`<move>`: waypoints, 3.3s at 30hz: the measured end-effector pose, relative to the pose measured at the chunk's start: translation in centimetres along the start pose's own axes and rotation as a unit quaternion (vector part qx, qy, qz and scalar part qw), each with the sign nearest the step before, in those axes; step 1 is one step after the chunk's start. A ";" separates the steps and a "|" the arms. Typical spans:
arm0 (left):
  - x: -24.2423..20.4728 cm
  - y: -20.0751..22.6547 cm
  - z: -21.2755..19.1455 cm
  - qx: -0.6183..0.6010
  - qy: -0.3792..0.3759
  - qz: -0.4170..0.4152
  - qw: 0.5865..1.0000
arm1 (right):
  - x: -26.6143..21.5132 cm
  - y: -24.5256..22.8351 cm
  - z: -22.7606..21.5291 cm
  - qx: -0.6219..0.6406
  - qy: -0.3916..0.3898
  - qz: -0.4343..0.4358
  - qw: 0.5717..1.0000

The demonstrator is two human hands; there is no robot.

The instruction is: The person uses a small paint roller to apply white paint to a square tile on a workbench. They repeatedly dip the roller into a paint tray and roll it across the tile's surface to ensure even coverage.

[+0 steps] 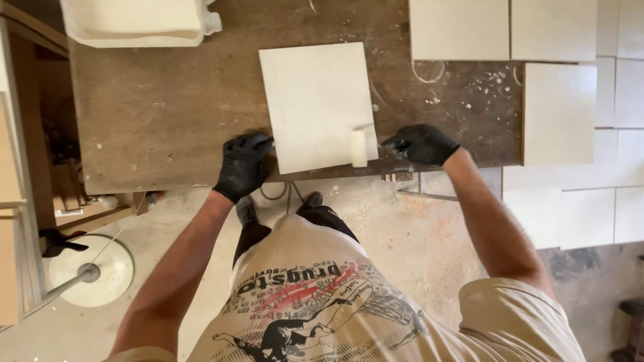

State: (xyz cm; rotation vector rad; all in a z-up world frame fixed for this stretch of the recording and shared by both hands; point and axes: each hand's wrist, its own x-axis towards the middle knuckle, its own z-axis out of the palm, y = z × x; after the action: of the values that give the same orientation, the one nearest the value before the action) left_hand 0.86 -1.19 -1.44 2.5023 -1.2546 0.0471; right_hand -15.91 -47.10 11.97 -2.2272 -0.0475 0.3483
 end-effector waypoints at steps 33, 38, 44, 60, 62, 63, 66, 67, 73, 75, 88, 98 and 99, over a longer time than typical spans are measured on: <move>1.3 -12.3 -1.9 -0.115 0.118 0.072 0.984 | -0.1 -16.2 27.9 -0.127 0.282 0.280 0.909; 1.2 -12.1 -1.2 -0.137 0.140 0.030 0.980 | 1.8 -17.3 31.4 -0.223 0.346 0.272 0.870; 1.3 -11.8 -1.6 -0.122 0.187 0.029 0.974 | 10.1 -17.8 27.8 -0.204 0.351 0.254 0.878; 1.8 -11.9 -1.3 -0.121 0.208 0.036 0.970 | 28.4 -12.0 17.2 -0.127 0.332 0.317 0.880; 1.7 -11.8 -1.1 -0.103 0.209 0.036 0.972 | 27.2 -12.2 18.0 -0.145 0.325 0.317 0.879; 1.4 -12.1 -0.6 -0.106 0.204 0.038 0.973 | 25.4 -12.7 19.3 -0.143 0.324 0.323 0.877; 1.6 -12.4 0.2 -0.126 0.219 0.041 0.967 | 19.0 -14.3 23.2 -0.224 0.349 0.223 0.882; 1.6 -12.4 -0.2 -0.133 0.214 0.046 0.967 | 16.4 -15.1 25.0 -0.265 0.351 0.212 0.873; 1.4 -12.6 1.0 -0.133 0.209 0.042 0.968 | 2.9 -21.2 32.3 -0.324 0.321 0.263 0.850; 1.2 -12.3 0.1 -0.139 0.215 0.042 0.966 | 1.0 -21.5 33.0 -0.323 0.333 0.268 0.845; 0.3 -10.1 -2.5 -0.146 0.224 0.008 0.964 | 18.1 -14.2 24.8 -0.231 0.342 0.253 0.875; 0.6 -10.4 -0.2 -0.068 0.251 0.019 0.965 | 29.7 -11.4 16.7 -0.187 0.357 0.250 0.881; 0.8 -10.4 -1.1 -0.070 0.247 0.021 0.966 | 29.0 -11.8 17.1 -0.185 0.356 0.255 0.880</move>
State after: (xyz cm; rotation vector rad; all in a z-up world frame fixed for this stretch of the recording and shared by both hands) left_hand 9.60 4.25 -3.22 2.1541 -1.0553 0.5391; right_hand 8.45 -22.20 4.18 -2.5909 0.9522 -0.2522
